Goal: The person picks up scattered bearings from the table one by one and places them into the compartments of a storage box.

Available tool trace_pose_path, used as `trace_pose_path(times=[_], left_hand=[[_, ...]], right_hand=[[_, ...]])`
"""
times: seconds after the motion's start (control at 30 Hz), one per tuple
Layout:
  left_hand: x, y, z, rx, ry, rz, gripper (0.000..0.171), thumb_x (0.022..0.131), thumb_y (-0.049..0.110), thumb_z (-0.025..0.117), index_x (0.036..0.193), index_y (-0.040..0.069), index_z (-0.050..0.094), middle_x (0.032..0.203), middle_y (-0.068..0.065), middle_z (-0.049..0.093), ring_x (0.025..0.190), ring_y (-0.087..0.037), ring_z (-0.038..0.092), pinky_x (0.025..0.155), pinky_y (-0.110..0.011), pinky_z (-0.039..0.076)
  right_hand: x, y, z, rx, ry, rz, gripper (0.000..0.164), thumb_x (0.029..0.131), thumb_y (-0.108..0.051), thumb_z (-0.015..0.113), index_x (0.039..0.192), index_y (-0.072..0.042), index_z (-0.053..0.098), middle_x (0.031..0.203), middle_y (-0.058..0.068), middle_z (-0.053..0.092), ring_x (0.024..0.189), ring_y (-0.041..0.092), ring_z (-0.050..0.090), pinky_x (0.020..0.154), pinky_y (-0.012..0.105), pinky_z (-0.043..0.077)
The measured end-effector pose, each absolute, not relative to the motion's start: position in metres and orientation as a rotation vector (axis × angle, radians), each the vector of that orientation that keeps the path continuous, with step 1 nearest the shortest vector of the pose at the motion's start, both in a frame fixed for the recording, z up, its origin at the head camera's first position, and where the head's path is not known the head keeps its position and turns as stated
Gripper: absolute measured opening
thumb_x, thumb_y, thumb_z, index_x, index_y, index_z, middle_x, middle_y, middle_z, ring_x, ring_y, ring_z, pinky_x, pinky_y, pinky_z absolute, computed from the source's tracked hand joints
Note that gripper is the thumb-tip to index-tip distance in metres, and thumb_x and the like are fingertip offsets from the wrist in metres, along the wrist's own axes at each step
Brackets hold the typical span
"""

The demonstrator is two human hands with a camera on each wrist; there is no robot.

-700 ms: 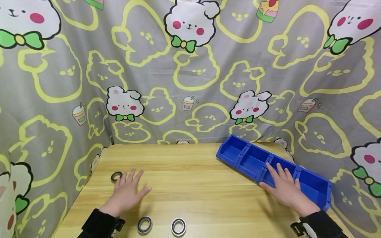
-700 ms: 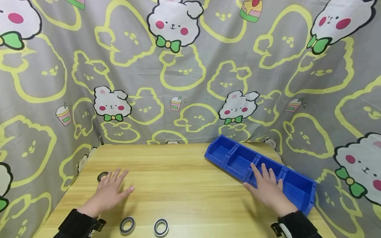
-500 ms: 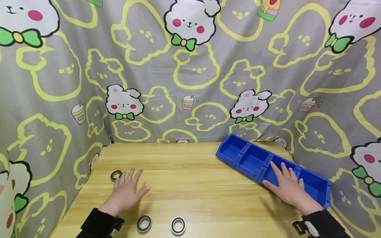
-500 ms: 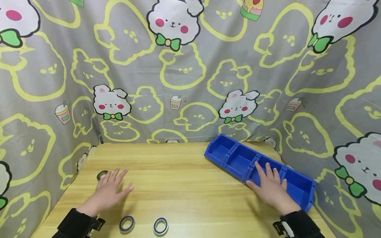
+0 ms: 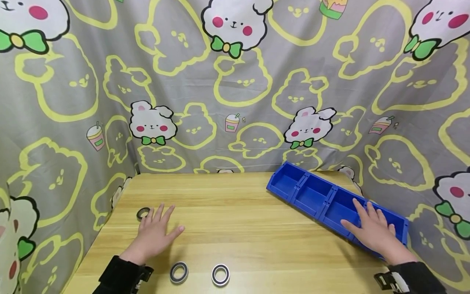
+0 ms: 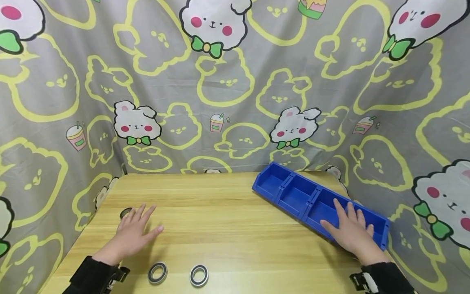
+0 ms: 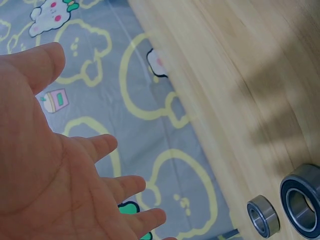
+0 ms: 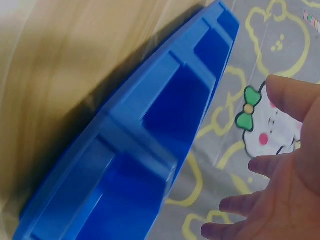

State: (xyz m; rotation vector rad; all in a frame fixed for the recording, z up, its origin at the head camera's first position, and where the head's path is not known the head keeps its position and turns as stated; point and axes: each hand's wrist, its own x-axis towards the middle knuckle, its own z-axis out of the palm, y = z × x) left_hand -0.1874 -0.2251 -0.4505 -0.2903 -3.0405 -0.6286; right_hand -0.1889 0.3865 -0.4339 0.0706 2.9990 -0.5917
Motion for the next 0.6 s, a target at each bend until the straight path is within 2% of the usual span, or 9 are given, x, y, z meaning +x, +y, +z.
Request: trace_pose_path(times=[0.47,0.6], left_hand=[[-0.191,-0.227,-0.449,-0.262,-3.099,-0.634,0.09,0.096,0.069,0.044,0.158,0.007,0.026,0.159,-0.033,0.013,0.14,-0.065,0.005,0.106,-0.08,0.003],[-0.192,-0.226,-0.45,-0.264,-3.11,-0.625,0.089,0.096,0.069,0.042,0.159,0.007,0.026,0.16,-0.033,0.012,0.14,-0.065,0.004,0.106,-0.08,0.003]], right_hand=[[-0.187,0.432,-0.449,0.218,2.91,-0.605,0.107,0.095,-0.071,0.042,0.155,0.003,-0.007,0.143,0.053,-0.009,0.126,0.075,-0.007,0.089,0.088,0.006],[-0.185,0.44,-0.449,0.253,2.881,-0.64,0.108,0.096,-0.069,0.043,0.154,0.005,-0.009,0.141,0.054,-0.012,0.124,0.076,-0.011,0.088,0.089,0.005]])
